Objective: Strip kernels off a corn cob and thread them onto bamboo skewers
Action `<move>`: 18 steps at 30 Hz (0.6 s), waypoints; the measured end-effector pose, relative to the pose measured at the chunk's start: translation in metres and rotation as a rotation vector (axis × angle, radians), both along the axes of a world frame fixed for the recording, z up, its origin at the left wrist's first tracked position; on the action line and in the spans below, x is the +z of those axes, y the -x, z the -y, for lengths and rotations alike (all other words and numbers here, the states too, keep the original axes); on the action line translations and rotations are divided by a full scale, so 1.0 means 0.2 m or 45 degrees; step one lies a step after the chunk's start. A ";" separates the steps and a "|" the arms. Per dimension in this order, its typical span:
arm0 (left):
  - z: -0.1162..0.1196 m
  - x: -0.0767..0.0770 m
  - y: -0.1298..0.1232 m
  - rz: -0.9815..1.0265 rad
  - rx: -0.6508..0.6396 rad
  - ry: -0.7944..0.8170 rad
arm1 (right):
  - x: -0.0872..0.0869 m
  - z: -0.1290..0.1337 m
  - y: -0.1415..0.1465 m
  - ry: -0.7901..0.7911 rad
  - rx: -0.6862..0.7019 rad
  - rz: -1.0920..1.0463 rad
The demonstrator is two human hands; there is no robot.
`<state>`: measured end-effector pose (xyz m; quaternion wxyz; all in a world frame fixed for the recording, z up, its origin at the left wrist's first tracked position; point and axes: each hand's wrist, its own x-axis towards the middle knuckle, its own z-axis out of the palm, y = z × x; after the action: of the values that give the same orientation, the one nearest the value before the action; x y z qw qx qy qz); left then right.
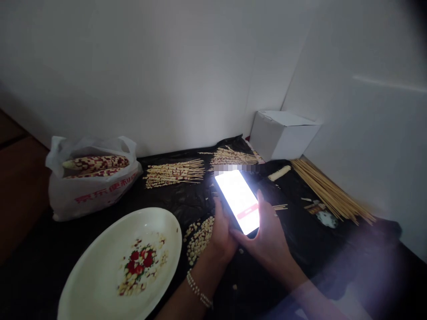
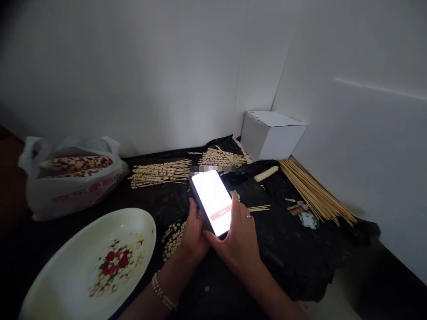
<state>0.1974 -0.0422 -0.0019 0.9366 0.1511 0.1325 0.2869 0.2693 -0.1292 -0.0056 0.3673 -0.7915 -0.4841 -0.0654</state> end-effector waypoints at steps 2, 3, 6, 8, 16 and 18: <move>0.00 0.00 0.00 0.006 -0.006 0.002 | 0.00 0.00 0.00 -0.008 -0.015 0.020; 0.00 0.00 0.00 0.005 -0.011 0.003 | 0.00 -0.01 0.00 -0.017 -0.018 0.026; 0.00 0.00 0.00 -0.008 -0.018 0.011 | -0.01 -0.01 0.00 -0.029 -0.030 0.022; 0.00 -0.01 0.00 -0.012 -0.010 0.014 | -0.01 -0.01 0.00 -0.033 -0.045 0.019; 0.01 0.00 0.00 -0.109 0.030 -0.003 | -0.02 -0.01 0.00 -0.076 -0.076 0.161; 0.01 0.00 0.00 -0.111 0.040 -0.031 | -0.02 0.00 -0.01 -0.102 -0.082 0.227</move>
<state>0.1977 -0.0442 -0.0012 0.9234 0.1728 0.1721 0.2962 0.2708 -0.1283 -0.0094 0.3518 -0.7823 -0.4863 -0.1665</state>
